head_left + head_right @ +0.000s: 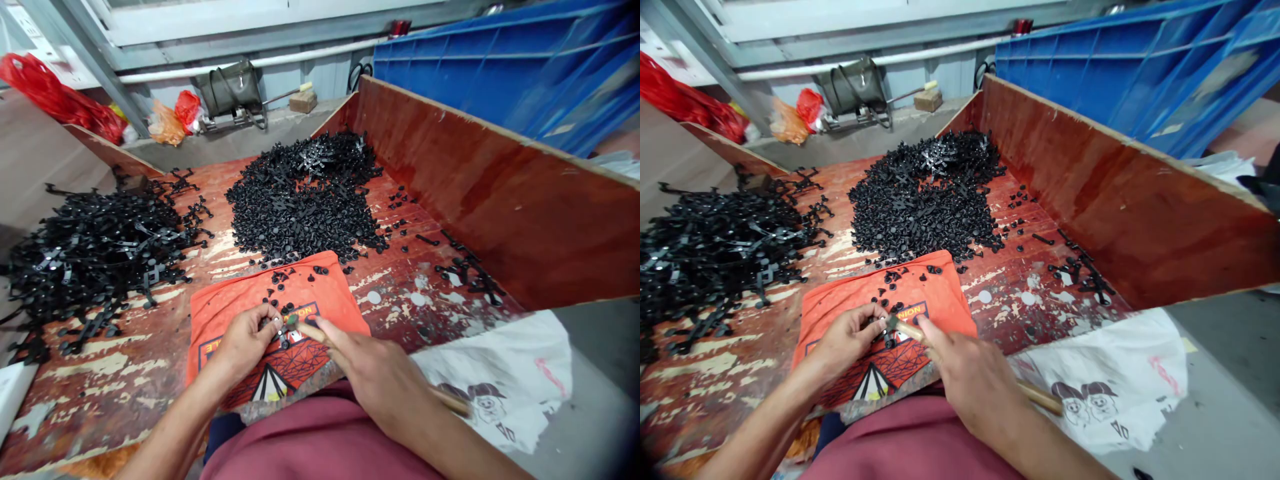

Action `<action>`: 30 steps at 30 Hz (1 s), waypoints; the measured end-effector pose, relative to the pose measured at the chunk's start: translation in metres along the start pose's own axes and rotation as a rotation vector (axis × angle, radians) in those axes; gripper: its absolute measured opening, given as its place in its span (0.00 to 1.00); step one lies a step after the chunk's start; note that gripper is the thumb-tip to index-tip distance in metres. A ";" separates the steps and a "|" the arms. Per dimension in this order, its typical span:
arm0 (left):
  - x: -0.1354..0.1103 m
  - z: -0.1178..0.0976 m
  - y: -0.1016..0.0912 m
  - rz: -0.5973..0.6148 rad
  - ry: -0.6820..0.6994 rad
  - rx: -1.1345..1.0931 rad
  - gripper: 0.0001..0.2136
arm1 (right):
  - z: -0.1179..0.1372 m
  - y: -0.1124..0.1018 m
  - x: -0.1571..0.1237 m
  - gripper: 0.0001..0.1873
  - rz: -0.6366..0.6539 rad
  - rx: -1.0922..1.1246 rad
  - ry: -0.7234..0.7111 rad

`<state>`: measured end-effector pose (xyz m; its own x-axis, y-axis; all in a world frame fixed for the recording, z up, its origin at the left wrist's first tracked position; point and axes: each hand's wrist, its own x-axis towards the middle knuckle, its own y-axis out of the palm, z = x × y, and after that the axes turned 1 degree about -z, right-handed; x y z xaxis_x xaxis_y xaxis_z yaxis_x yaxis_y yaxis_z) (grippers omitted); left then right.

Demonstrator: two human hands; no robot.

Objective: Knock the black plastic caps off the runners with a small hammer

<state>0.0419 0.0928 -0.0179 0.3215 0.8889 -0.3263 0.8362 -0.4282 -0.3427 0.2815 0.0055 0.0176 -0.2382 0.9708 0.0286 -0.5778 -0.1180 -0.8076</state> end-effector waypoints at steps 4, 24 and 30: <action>0.000 0.001 -0.001 -0.010 0.007 0.001 0.09 | 0.003 0.003 0.003 0.26 -0.018 -0.024 0.011; 0.004 0.004 -0.001 -0.046 0.036 0.102 0.12 | 0.008 0.006 0.002 0.28 -0.025 -0.020 0.005; -0.015 -0.027 -0.013 -0.054 0.124 0.149 0.16 | 0.004 0.003 0.005 0.27 0.004 0.288 0.035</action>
<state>0.0378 0.0897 0.0155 0.3383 0.9205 -0.1958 0.7815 -0.3907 -0.4865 0.2752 0.0086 0.0178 -0.2169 0.9762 0.0012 -0.7760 -0.1717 -0.6070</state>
